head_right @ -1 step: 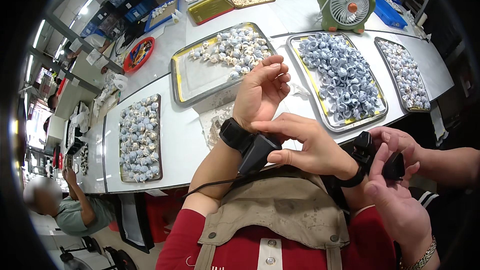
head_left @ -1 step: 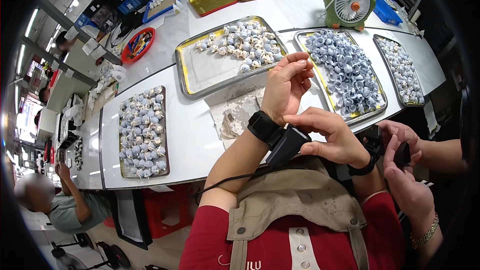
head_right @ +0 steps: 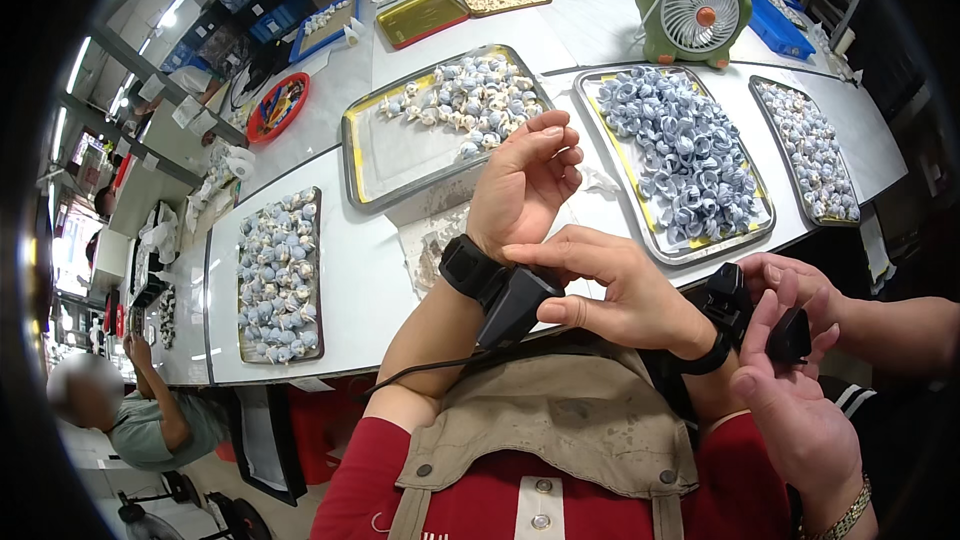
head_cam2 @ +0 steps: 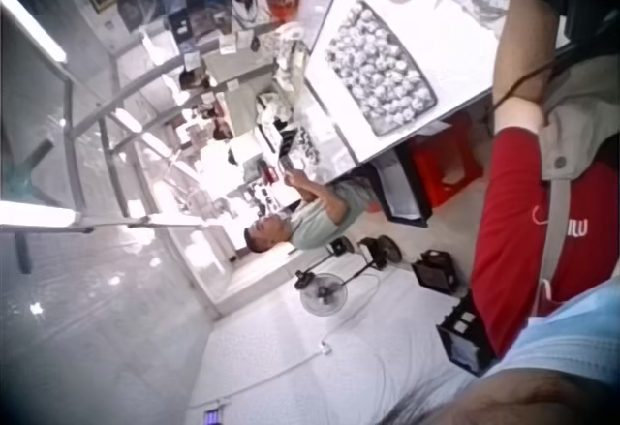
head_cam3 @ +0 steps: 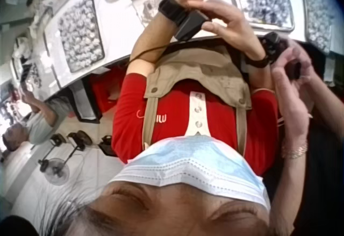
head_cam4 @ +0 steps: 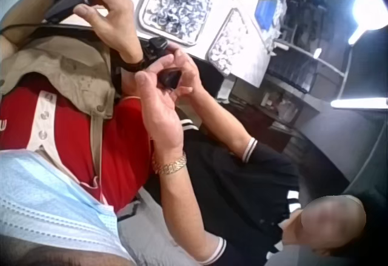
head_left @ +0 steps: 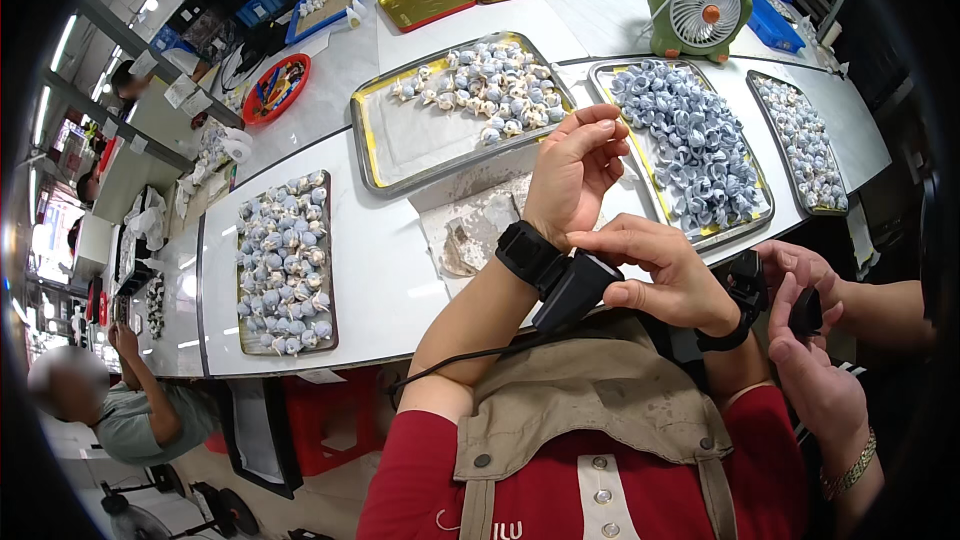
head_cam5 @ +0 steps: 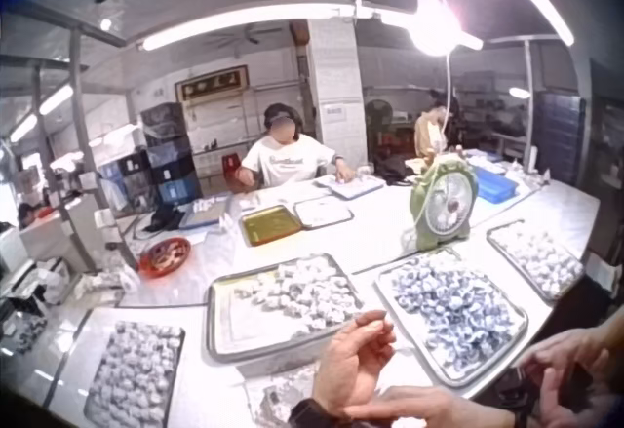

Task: Wearing and adjusting a wrist-mounted scanner or electronic device in a factory setting.

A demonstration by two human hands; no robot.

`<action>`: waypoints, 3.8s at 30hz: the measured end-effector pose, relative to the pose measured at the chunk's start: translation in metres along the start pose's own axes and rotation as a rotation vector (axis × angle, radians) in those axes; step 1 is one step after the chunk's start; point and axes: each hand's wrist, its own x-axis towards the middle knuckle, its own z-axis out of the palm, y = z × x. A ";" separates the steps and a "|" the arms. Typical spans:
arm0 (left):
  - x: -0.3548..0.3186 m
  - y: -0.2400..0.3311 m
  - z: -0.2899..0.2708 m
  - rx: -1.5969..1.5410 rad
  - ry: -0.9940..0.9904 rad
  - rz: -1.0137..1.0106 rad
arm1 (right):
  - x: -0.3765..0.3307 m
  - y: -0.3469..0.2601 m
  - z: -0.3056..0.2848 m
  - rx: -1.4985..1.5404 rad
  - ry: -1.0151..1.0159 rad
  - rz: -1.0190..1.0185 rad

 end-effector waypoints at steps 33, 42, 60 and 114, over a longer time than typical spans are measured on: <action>0.014 -0.021 0.006 -0.030 0.020 -0.045 | 0.047 -0.061 -0.077 -0.362 -0.541 0.110; 0.013 -0.026 0.025 0.039 0.011 -0.004 | 0.050 -0.109 -0.070 -0.385 -0.706 0.106; 0.006 -0.004 0.031 -0.041 0.046 0.013 | 0.079 -0.060 -0.061 -0.413 -0.867 -0.031; -0.067 -0.079 0.100 0.892 -0.698 -0.081 | -0.105 -0.081 -0.137 1.649 -0.128 0.986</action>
